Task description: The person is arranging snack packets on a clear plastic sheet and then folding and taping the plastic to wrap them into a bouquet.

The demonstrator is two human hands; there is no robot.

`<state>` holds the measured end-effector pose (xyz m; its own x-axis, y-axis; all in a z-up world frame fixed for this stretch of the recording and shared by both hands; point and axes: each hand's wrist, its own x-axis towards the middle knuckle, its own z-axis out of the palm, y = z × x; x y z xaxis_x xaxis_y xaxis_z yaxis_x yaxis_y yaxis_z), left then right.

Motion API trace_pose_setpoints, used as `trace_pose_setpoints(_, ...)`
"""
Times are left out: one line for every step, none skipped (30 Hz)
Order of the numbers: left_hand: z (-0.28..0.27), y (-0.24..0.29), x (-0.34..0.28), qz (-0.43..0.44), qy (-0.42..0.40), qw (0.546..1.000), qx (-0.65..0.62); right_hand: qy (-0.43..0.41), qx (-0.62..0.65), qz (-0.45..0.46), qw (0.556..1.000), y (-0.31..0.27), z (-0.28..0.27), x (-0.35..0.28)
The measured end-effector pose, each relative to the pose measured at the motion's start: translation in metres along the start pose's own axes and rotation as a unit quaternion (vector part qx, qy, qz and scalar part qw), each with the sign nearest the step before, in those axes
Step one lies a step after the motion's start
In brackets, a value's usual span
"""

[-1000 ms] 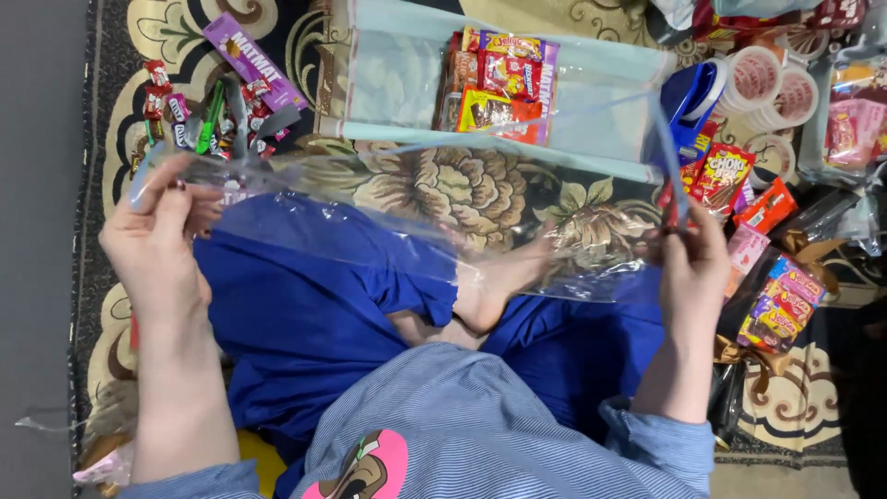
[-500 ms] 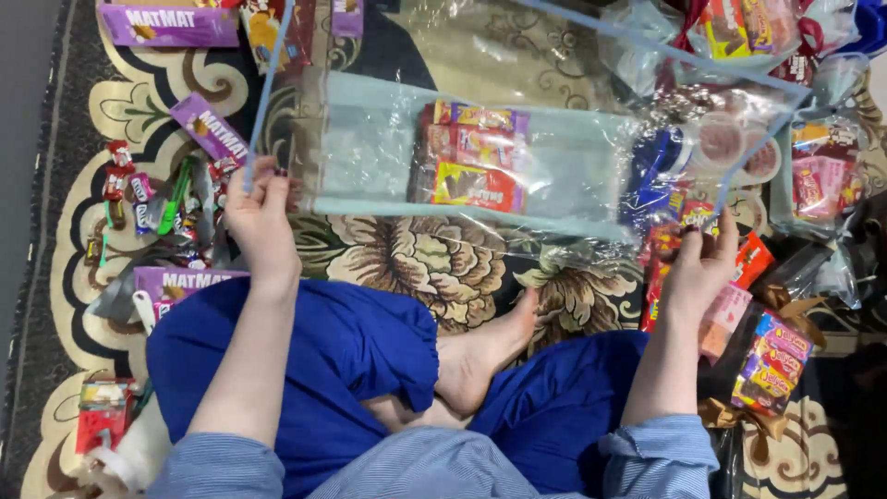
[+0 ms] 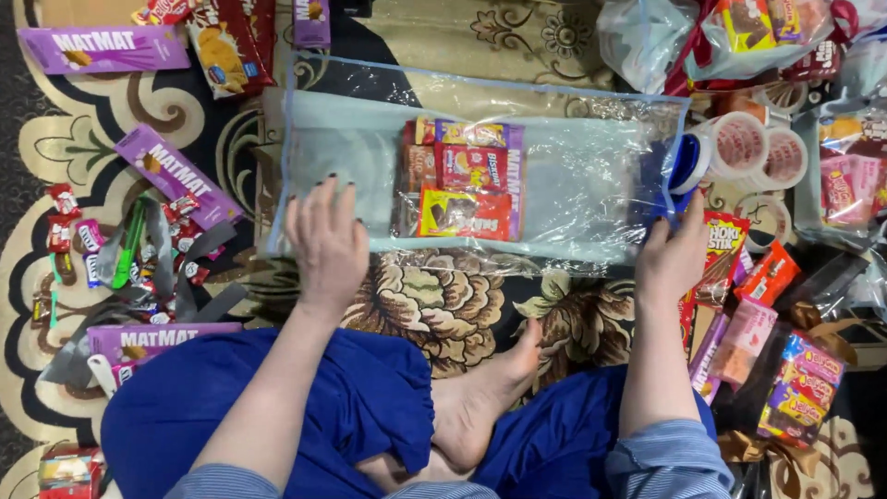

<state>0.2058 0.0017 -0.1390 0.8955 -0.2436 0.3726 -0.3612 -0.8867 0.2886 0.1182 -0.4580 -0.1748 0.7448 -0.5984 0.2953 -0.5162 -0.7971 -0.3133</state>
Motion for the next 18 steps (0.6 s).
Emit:
trace_pose_setpoints(0.005, 0.012, 0.002, 0.002, -0.003, 1.000, -0.004, 0.000, -0.004, 0.003, 1.000, -0.013, -0.003, -0.003)
trace_pose_setpoints(0.009, 0.025, 0.003, 0.034, -0.031, 0.998, -0.032, 0.023, -0.046, -0.063, 0.997, -0.027, -0.005, -0.006)
trace_pose_setpoints(0.012, 0.036, 0.006, 0.067, -0.058, 0.994, -0.058, 0.046, -0.086, -0.130, 0.987, -0.042, -0.006, -0.008)
trace_pose_setpoints(0.016, 0.042, 0.007, 0.068, -0.058, 0.994, -0.061, 0.047, -0.088, -0.129, 0.987, -0.065, -0.009, -0.016)
trace_pose_setpoints(0.018, 0.048, 0.007, 0.078, -0.084, 0.991, -0.072, 0.009, 0.003, -0.183, 0.983, -0.087, -0.012, -0.025)
trace_pose_setpoints(0.021, 0.054, 0.007, 0.087, -0.110, 0.987, -0.083, -0.029, 0.095, -0.236, 0.967, -0.110, -0.014, -0.034)
trace_pose_setpoints(0.023, 0.053, 0.005, 0.089, -0.112, 0.986, -0.083, -0.030, 0.094, -0.234, 0.967, -0.120, -0.009, -0.043)
trace_pose_setpoints(0.026, 0.051, 0.003, 0.097, -0.131, 0.984, -0.071, -0.104, 0.098, -0.262, 0.955, -0.130, -0.004, -0.051)
trace_pose_setpoints(0.028, 0.048, 0.001, 0.105, -0.149, 0.981, -0.059, -0.178, 0.102, -0.289, 0.935, -0.141, 0.001, -0.059)
trace_pose_setpoints(0.031, 0.048, -0.002, 0.106, -0.150, 0.981, -0.059, -0.179, 0.103, -0.288, 0.935, -0.138, 0.006, -0.061)
trace_pose_setpoints(0.033, 0.048, -0.006, 0.112, -0.147, 0.982, -0.039, -0.219, 0.073, -0.300, 0.926, -0.136, 0.011, -0.061)
trace_pose_setpoints(0.036, 0.047, -0.010, 0.118, -0.145, 0.982, -0.019, -0.258, 0.042, -0.311, 0.914, -0.133, 0.016, -0.062)
trace_pose_setpoints(0.035, 0.050, -0.011, 0.116, -0.147, 0.982, -0.019, -0.260, 0.043, -0.311, 0.913, -0.133, 0.015, -0.061)
trace_pose_setpoints(0.035, 0.053, -0.013, 0.110, -0.158, 0.981, -0.011, -0.268, 0.037, -0.310, 0.911, -0.133, 0.014, -0.061)
trace_pose_setpoints(0.034, 0.055, -0.014, 0.105, -0.169, 0.980, -0.001, -0.275, 0.033, -0.310, 0.910, -0.134, 0.014, -0.059)
trace_pose_setpoints(0.035, 0.056, -0.015, 0.103, -0.169, 0.980, 0.000, -0.276, 0.034, -0.311, 0.909, -0.134, 0.016, -0.058)
trace_pose_setpoints(0.036, 0.056, -0.016, 0.104, -0.160, 0.982, 0.006, -0.272, 0.037, -0.313, 0.909, -0.133, 0.018, -0.058)
trace_pose_setpoints(0.037, 0.056, -0.017, 0.106, -0.151, 0.983, 0.012, -0.268, 0.041, -0.315, 0.910, -0.132, 0.020, -0.057)
